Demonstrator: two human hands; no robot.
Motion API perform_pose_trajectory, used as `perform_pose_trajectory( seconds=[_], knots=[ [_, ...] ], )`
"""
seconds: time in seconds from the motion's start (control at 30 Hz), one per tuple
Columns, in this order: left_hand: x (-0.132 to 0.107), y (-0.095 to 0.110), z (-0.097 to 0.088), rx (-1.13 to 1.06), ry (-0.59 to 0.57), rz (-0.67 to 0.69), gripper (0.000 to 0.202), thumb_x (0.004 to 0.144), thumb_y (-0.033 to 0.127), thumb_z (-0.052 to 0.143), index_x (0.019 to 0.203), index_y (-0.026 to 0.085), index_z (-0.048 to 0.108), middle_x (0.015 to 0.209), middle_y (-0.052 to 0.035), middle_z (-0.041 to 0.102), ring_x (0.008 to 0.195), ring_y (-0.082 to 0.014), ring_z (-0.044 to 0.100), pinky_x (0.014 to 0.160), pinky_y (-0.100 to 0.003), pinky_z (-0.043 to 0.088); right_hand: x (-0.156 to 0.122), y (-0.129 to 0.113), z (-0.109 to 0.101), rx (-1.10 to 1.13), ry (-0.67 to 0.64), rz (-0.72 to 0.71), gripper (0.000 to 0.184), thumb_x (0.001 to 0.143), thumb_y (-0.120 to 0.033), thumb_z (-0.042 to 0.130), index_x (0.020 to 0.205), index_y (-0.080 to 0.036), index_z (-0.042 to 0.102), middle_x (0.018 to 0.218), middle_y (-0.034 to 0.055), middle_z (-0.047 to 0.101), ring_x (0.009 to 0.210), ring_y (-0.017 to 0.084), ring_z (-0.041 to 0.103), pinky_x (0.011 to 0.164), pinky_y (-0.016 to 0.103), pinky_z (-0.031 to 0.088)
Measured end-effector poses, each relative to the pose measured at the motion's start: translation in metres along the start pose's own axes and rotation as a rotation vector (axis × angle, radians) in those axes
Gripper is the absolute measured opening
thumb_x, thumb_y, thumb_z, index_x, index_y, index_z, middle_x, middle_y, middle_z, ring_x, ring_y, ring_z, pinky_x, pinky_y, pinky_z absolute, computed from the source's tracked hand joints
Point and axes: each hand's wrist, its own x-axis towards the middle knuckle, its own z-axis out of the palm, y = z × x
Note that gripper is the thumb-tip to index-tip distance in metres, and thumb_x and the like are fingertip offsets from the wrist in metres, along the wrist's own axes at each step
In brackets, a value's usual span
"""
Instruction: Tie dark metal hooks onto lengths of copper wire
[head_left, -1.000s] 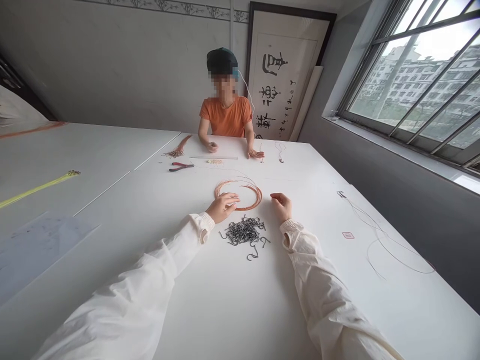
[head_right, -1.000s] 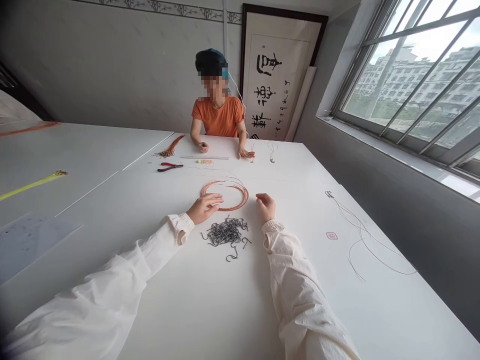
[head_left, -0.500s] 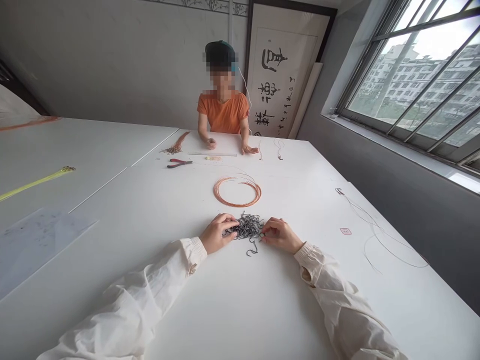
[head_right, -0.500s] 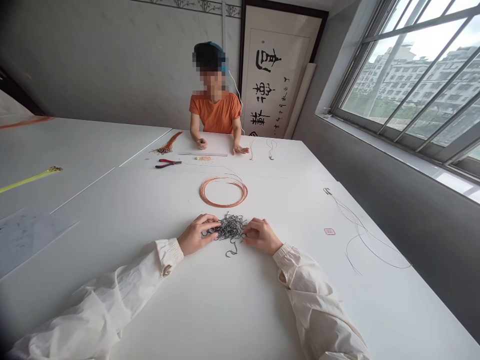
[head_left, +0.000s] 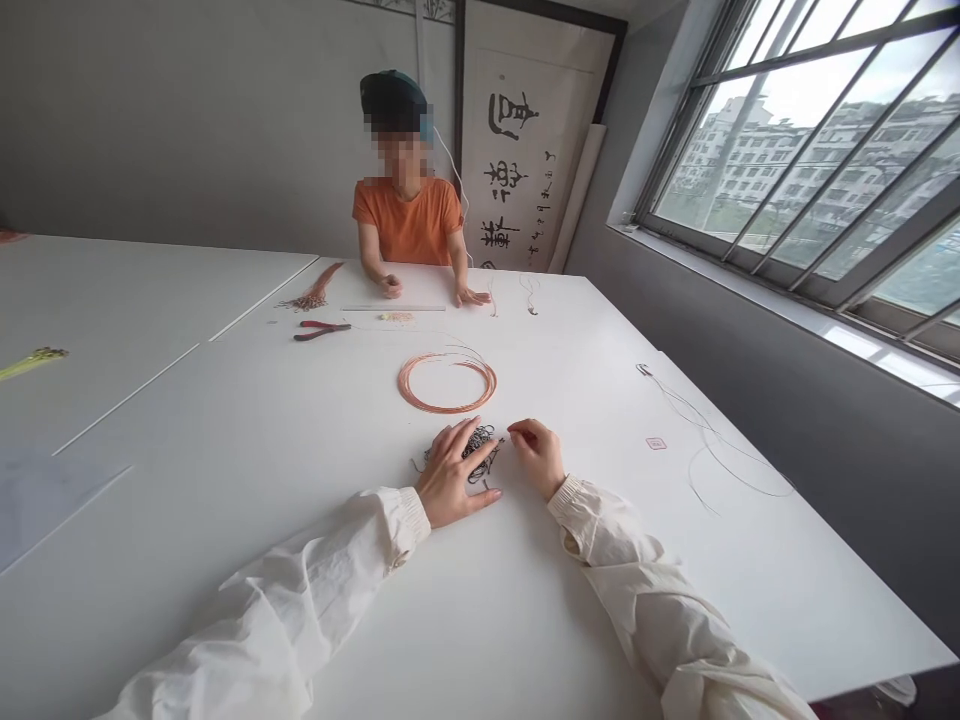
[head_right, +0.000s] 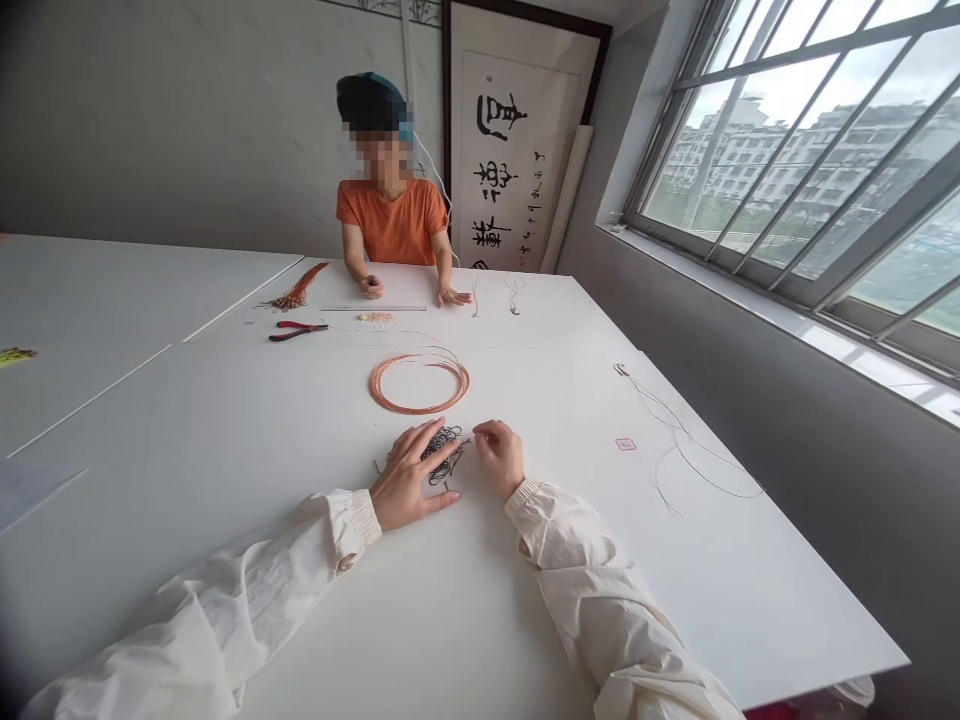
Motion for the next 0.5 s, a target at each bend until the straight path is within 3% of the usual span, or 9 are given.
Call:
perform_pose_trajectory(
  seconds=[0.17, 0.3, 0.5],
  knots=[
    [0.002, 0.001, 0.004, 0.004, -0.054, 0.05, 0.047, 0.086, 0.042, 0.063, 0.128, 0.021, 0.063, 0.153, -0.0152, 0.038, 0.141, -0.0382, 0.034, 0.116, -0.062, 0.025, -0.006, -0.007, 0.002, 0.024, -0.067, -0.008, 0.019, 0.093, -0.033, 0.061, 0.099, -0.016, 0.068, 0.087, 0.0033, 0.071, 0.078, 0.015, 0.066, 0.076, 0.033, 0.055],
    [-0.005, -0.004, 0.0, 0.0, -0.044, 0.041, 0.04, 0.088, 0.036, 0.06, 0.125, 0.02, 0.065, 0.148, -0.0151, 0.045, 0.137, -0.0373, 0.039, 0.114, -0.062, 0.029, -0.016, -0.014, 0.001, 0.078, -0.137, -0.033, 0.019, 0.089, -0.028, 0.057, 0.101, -0.022, 0.071, 0.09, 0.0032, 0.075, 0.084, 0.017, 0.07, 0.079, 0.031, 0.057],
    [-0.021, -0.005, -0.009, -0.002, 0.054, -0.057, 0.044, 0.093, 0.032, 0.052, 0.136, 0.02, 0.055, 0.151, -0.0119, 0.041, 0.141, -0.0313, 0.035, 0.117, -0.052, 0.032, -0.019, -0.004, -0.003, 0.034, 0.011, 0.025, 0.028, 0.087, -0.023, 0.048, 0.11, -0.021, 0.064, 0.099, 0.0091, 0.073, 0.094, 0.023, 0.069, 0.085, 0.041, 0.055]
  ],
)
